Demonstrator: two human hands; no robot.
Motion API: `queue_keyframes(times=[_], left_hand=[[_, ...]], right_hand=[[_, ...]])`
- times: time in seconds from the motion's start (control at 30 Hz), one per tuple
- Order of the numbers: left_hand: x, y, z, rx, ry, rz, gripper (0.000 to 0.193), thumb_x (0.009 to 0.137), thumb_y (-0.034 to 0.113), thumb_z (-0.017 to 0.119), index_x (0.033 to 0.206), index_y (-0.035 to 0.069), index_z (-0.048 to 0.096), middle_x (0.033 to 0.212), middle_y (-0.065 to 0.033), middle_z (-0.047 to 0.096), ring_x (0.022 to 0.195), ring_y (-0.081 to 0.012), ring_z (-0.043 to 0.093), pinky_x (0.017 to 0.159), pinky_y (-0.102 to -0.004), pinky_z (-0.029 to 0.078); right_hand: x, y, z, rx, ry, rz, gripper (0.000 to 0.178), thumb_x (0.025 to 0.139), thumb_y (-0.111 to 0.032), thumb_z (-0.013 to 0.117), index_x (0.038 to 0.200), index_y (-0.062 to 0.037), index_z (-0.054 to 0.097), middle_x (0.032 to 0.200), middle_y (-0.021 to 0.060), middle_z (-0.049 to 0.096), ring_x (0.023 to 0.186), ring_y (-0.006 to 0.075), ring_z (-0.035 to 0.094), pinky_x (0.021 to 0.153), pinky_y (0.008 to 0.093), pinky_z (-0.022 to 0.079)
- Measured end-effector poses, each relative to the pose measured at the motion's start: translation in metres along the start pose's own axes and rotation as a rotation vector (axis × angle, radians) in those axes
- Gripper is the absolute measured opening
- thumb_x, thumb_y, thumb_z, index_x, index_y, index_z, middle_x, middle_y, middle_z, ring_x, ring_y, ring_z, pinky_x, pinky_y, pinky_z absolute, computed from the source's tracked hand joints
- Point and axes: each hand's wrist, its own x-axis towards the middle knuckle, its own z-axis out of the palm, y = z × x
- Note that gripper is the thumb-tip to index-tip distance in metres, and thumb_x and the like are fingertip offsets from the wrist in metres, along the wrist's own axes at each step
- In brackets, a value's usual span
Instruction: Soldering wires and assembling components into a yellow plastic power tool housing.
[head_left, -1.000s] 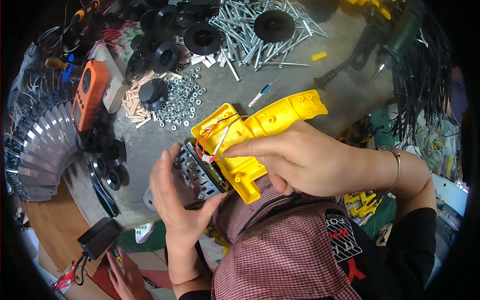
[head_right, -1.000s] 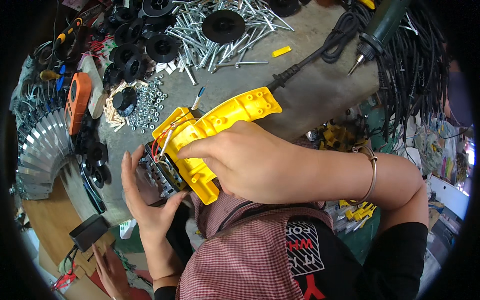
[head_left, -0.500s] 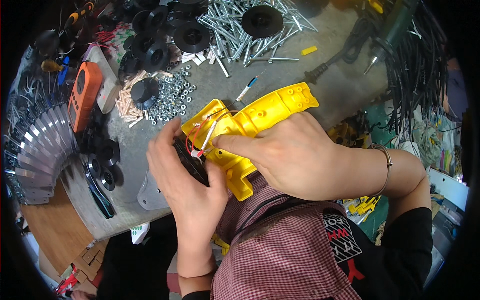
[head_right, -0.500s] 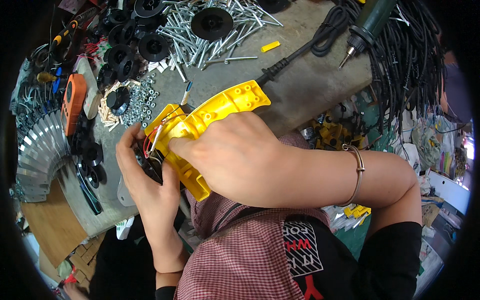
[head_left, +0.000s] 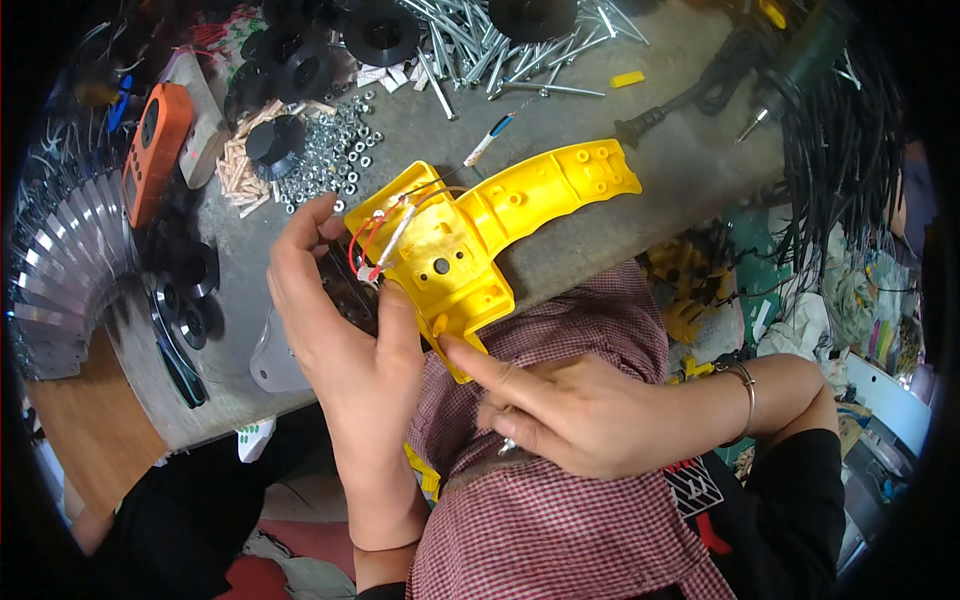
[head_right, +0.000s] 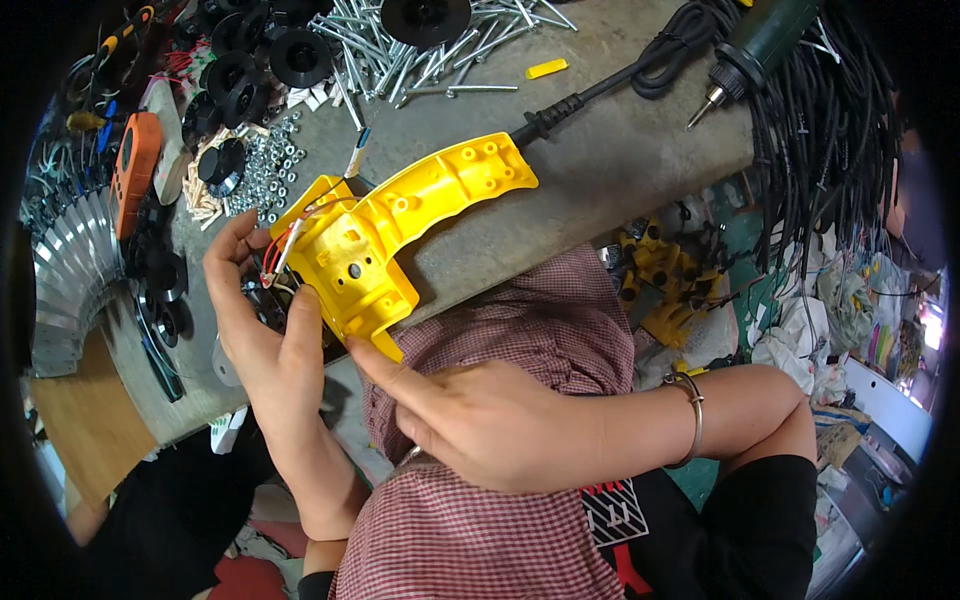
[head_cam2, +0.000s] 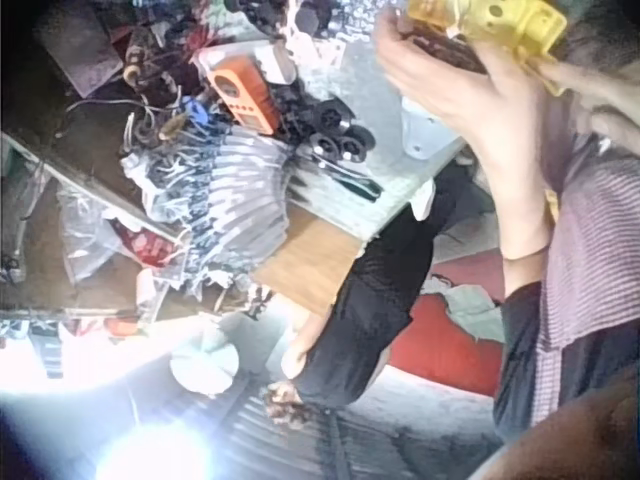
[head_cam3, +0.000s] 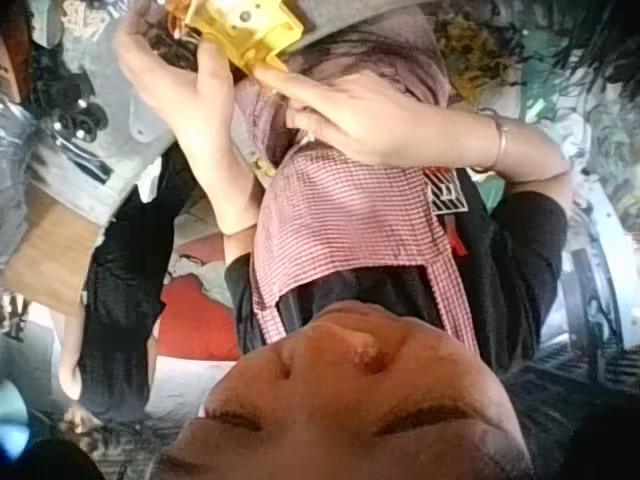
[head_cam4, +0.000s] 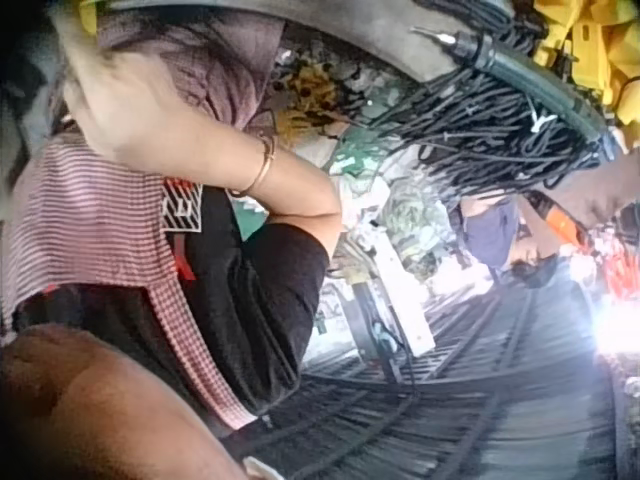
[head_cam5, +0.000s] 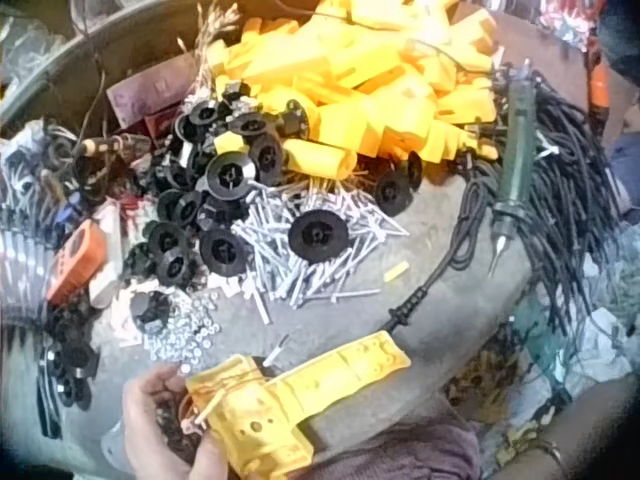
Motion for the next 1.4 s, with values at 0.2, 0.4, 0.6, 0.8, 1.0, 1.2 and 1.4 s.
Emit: queue_keyframes(times=[0.2, 0.4, 0.6, 0.8, 1.0, 1.2, 1.4], left_hand=[[-0.003, 0.004, 0.0, 0.049, -0.011, -0.002, 0.063, 0.07, -0.002, 0.055, 0.132, -0.001, 0.043, 0.112, -0.0181, 0.053, 0.102, -0.0306, 0.052, 0.094, -0.0394, 0.041], [-0.017, 0.009, 0.006, 0.114, 0.044, 0.07, 0.073, 0.072, -0.002, 0.06, 0.14, -0.001, 0.035, 0.118, -0.0194, 0.053, 0.108, -0.0342, 0.05, 0.098, -0.0433, 0.037], [-0.013, 0.006, 0.006, 0.154, 0.057, 0.13, 0.076, 0.07, -0.001, 0.067, 0.14, 0.0, 0.036, 0.116, -0.0181, 0.053, 0.105, -0.0338, 0.051, 0.095, -0.0426, 0.037], [-0.064, 0.005, -0.045, -0.02, -0.206, 0.324, 0.048, 0.064, -0.002, 0.076, 0.11, 0.004, 0.061, 0.096, -0.01, 0.067, 0.09, -0.026, 0.063, 0.079, -0.0351, 0.049], [-0.065, -0.009, -0.016, 0.089, -0.146, 0.588, 0.059, 0.063, 0.003, 0.08, 0.117, 0.002, 0.056, 0.086, -0.0102, 0.067, 0.077, -0.0251, 0.062, 0.064, -0.0351, 0.048], [-0.063, -0.013, -0.005, -0.034, -0.076, 0.503, 0.063, 0.067, 0.002, 0.079, 0.124, -0.002, 0.052, 0.081, -0.0084, 0.067, 0.062, -0.0208, 0.061, 0.055, -0.0302, 0.046], [-0.063, -0.013, -0.006, -0.19, -0.116, 0.361, 0.068, 0.065, 0.001, 0.08, 0.127, -0.004, 0.051, 0.086, -0.012, 0.067, 0.057, -0.0213, 0.06, 0.051, -0.0307, 0.046]], right_hand=[[0.005, 0.002, -0.013, -0.358, -0.077, -0.026, 0.059, 0.082, -0.011, 0.056, 0.135, 0.0084, 0.039, 0.064, 0.0154, 0.063, 0.054, 0.0299, 0.063, 0.047, 0.0402, 0.051], [0.01, -0.007, -0.015, -0.437, -0.095, -0.003, 0.059, 0.076, -0.011, 0.058, 0.13, 0.0088, 0.045, 0.057, 0.0152, 0.061, 0.05, 0.0311, 0.063, 0.045, 0.0407, 0.051], [0.019, -0.014, -0.021, -0.469, -0.129, 0.03, 0.044, 0.088, -0.018, 0.055, 0.123, 0.0076, 0.049, 0.058, 0.016, 0.061, 0.051, 0.0318, 0.063, 0.046, 0.0412, 0.051], [0.021, -0.017, -0.027, -0.455, -0.144, 0.034, 0.036, 0.091, -0.018, 0.053, 0.118, 0.0062, 0.052, 0.058, 0.0138, 0.059, 0.052, 0.0315, 0.062, 0.051, 0.0413, 0.051], [0.026, -0.026, -0.038, -0.361, -0.193, 0.102, 0.043, 0.089, -0.01, 0.059, 0.129, 0.0023, 0.05, 0.084, 0.0162, 0.068, 0.065, 0.032, 0.067, 0.06, 0.0391, 0.054], [0.015, -0.036, -0.074, -0.325, -0.328, -0.013, 0.064, 0.078, -0.012, 0.069, 0.137, -0.0134, 0.045, 0.123, 0.0107, 0.056, 0.094, 0.0301, 0.064, 0.072, 0.0372, 0.055], [0.036, -0.038, -0.089, -0.299, -0.411, -0.044, 0.055, 0.08, -0.009, 0.07, 0.132, -0.0118, 0.051, 0.113, 0.0093, 0.061, 0.088, 0.0281, 0.066, 0.073, 0.0364, 0.055]])
